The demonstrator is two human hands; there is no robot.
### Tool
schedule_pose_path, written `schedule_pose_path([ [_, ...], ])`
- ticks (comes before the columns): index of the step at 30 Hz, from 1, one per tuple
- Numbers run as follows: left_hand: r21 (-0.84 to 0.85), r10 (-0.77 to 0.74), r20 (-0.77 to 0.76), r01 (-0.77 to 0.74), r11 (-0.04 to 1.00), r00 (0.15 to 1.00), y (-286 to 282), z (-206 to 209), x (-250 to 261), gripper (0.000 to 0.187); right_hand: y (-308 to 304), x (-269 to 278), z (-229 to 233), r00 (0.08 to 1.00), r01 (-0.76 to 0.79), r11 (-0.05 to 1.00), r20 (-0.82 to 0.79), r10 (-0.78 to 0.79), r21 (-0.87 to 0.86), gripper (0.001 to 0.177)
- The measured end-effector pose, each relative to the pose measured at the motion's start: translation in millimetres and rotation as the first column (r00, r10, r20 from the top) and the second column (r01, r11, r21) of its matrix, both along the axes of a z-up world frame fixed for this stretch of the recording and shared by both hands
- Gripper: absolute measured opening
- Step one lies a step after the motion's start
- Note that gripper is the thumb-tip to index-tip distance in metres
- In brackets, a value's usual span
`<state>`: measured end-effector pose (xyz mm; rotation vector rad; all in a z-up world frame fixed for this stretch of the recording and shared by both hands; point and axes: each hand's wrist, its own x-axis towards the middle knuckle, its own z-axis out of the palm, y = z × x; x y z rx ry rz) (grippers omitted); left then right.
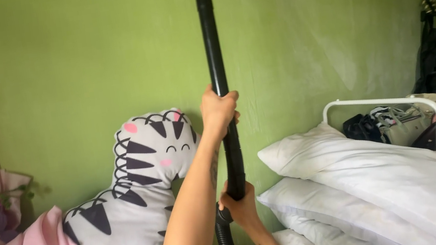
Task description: Assemble the pipes and attachments of a vacuum cleaner.
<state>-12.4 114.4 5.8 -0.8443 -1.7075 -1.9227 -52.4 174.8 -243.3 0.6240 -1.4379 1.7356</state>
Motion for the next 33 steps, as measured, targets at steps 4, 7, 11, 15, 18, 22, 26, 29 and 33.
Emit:
schedule_pose_path([
  [4, 0.009, -0.025, -0.028, 0.026, 1.0, 0.999, -4, -12, 11, 0.031, -6, 12, -8, 0.997, -0.066, 0.997, -0.036, 0.065, -0.045, 0.014],
  [7, -0.016, -0.049, -0.041, 0.048, 0.999, 0.998, -11, -11, 32, 0.031, -7, 23, -8, 0.995, -0.045, 0.998, -0.095, 0.04, -0.05, 0.013],
  [11, 0.037, -0.016, -0.107, 0.02, 0.999, 0.994, -38, -6, 44, 0.026, -22, 37, 3, 0.996, 0.018, 0.998, -0.086, -0.012, 0.067, 0.008],
  [15, 0.116, 0.052, -0.137, -0.036, 0.993, 0.989, -71, 6, 36, 0.027, -44, 34, 15, 0.992, -0.051, 0.989, -0.109, 0.066, 0.141, 0.006],
  [18, 0.12, 0.121, -0.136, -0.105, 0.987, 0.983, -81, 6, 30, 0.03, -64, 31, 20, 0.983, -0.163, 0.982, -0.069, 0.17, 0.09, 0.009],
  [22, 0.098, 0.207, -0.113, -0.196, 0.976, 0.972, -85, -16, 34, 0.035, -75, 24, -14, 0.938, -0.346, 0.935, -0.05, 0.343, -0.072, 0.02],
  [26, 0.062, 0.245, -0.109, -0.239, 0.969, 0.963, -88, -13, 26, 0.043, -83, 21, -12, 0.895, -0.446, 0.889, -0.036, 0.445, -0.103, 0.018],
  [29, 0.056, 0.25, -0.1, -0.245, 0.968, 0.963, -90, -18, 20, 0.044, -87, 17, -14, 0.883, -0.467, 0.877, -0.011, 0.469, -0.117, 0.018],
  [33, 0.044, 0.251, -0.1, -0.248, 0.968, 0.963, -99, -24, 18, 0.042, -92, 14, -25, 0.873, -0.488, 0.868, -0.048, 0.486, -0.089, 0.019],
])
